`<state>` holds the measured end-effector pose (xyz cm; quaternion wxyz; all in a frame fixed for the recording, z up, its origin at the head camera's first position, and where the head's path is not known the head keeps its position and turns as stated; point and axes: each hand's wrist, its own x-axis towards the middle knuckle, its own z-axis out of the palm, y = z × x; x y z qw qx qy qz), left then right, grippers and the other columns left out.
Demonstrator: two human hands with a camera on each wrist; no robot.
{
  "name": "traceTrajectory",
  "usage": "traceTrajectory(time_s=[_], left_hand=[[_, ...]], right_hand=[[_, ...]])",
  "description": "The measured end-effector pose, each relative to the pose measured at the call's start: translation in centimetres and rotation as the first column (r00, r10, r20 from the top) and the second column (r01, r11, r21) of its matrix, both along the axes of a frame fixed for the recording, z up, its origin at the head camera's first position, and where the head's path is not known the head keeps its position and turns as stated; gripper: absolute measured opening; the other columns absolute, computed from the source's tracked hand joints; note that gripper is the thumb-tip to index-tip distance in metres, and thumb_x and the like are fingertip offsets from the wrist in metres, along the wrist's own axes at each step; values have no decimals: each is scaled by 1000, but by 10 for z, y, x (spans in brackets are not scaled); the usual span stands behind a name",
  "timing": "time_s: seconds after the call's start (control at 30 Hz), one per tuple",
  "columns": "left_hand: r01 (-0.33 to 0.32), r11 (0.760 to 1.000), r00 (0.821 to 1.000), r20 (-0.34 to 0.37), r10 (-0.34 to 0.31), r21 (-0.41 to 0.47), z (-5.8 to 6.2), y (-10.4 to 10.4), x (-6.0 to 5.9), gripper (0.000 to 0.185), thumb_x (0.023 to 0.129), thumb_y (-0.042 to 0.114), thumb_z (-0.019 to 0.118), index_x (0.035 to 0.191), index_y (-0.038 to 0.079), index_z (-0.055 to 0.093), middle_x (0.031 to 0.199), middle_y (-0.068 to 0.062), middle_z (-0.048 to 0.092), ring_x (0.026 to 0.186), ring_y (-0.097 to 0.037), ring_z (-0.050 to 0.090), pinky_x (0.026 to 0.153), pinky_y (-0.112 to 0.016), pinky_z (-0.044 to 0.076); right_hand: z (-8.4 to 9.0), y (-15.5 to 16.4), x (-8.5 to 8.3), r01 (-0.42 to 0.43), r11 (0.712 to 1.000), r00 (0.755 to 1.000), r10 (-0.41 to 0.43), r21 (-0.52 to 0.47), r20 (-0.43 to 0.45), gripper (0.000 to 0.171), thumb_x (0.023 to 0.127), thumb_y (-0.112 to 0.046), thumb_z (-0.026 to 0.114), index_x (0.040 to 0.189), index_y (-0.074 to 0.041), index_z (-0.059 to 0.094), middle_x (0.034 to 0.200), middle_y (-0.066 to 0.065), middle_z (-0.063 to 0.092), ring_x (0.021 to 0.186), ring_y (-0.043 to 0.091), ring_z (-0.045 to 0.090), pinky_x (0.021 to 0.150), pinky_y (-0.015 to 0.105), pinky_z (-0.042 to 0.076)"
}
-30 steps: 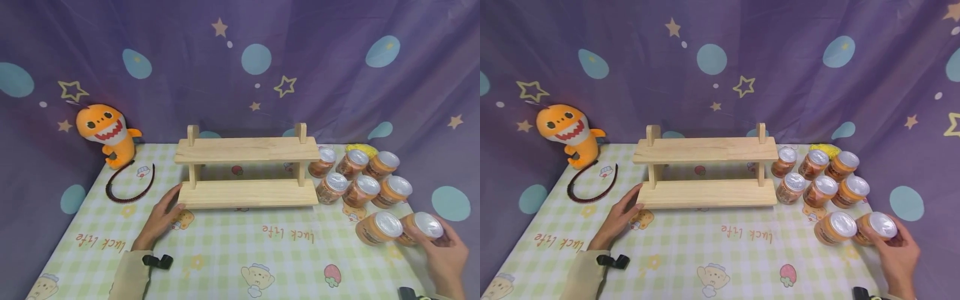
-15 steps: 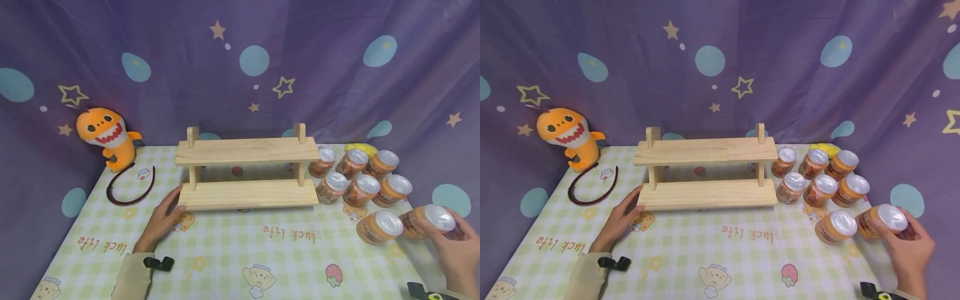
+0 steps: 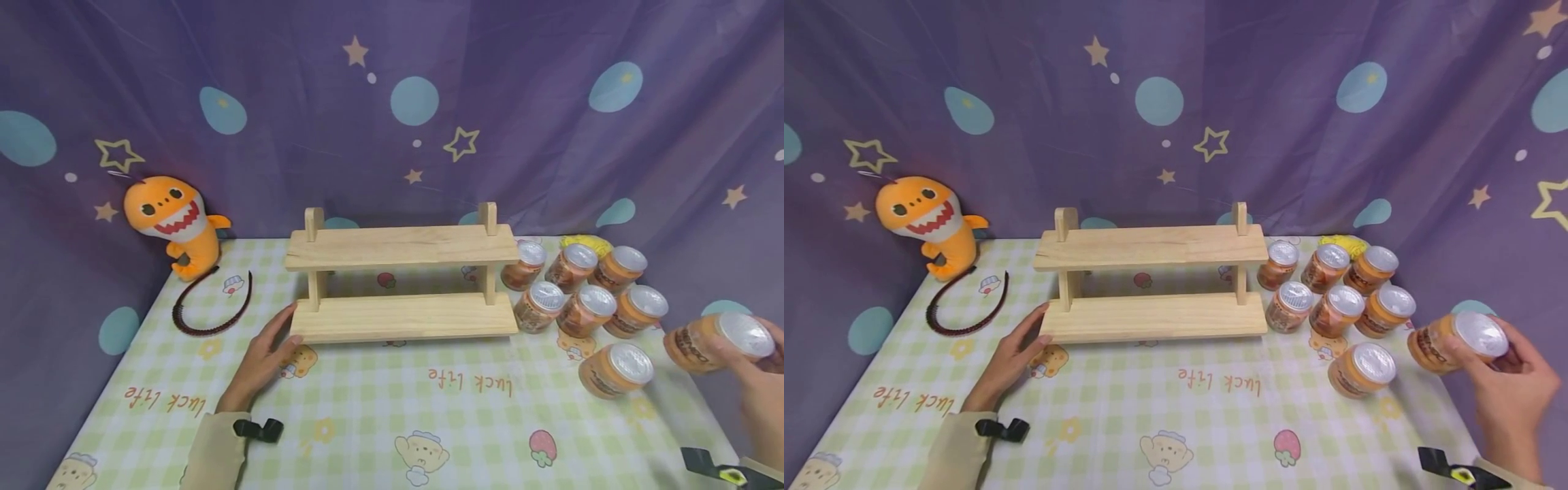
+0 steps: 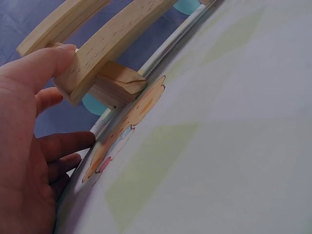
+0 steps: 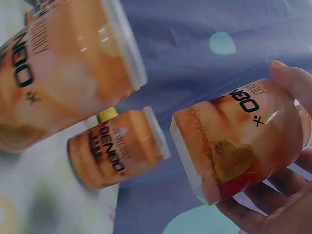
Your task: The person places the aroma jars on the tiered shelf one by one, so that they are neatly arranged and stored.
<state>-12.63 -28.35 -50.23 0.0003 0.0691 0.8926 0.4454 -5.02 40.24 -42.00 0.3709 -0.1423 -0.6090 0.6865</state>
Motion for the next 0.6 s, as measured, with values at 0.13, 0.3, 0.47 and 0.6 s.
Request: traceTrajectory(time_s=[0.13, 0.3, 0.47, 0.6], left_hand=[[0, 1000, 1000, 3, 0, 8, 1, 0, 0, 64, 100, 32, 62, 156, 37, 32, 166, -6, 31, 154, -28, 25, 122, -59, 23], [0, 1000, 1000, 4, 0, 19, 0, -1, 0, 64, 100, 31, 62, 156, 36, 33, 166, -7, 31, 152, -38, 26, 121, -63, 23], [1, 1000, 1000, 3, -1, 21, -2, -1, -1, 64, 99, 31, 63, 156, 35, 33, 166, -9, 31, 152, -41, 26, 122, -64, 21], [3, 1000, 1000, -7, -3, 11, -2, -1, -1, 64, 100, 31, 62, 157, 33, 33, 165, -11, 31, 152, -41, 27, 121, -64, 23]], right_hand=[[9, -4, -4, -36, 999, 999, 35, -40, -41, 43, 79, 26, 65, 108, -5, 70, 101, 0, 71, 88, 5, 65, 74, 6, 51], [21, -9, -9, -26, 999, 999, 25, -38, -33, 42, 79, 25, 66, 106, -6, 71, 97, -1, 71, 83, 5, 65, 70, 7, 50], [32, -16, -16, -41, 999, 996, 40, -20, -77, 45, 76, 26, 67, 111, -2, 71, 96, 0, 74, 83, 5, 67, 68, 7, 52], [41, -22, -23, -63, 998, 995, 61, -19, -81, 47, 75, 27, 68, 114, 1, 71, 99, 0, 75, 86, 7, 68, 69, 7, 53]])
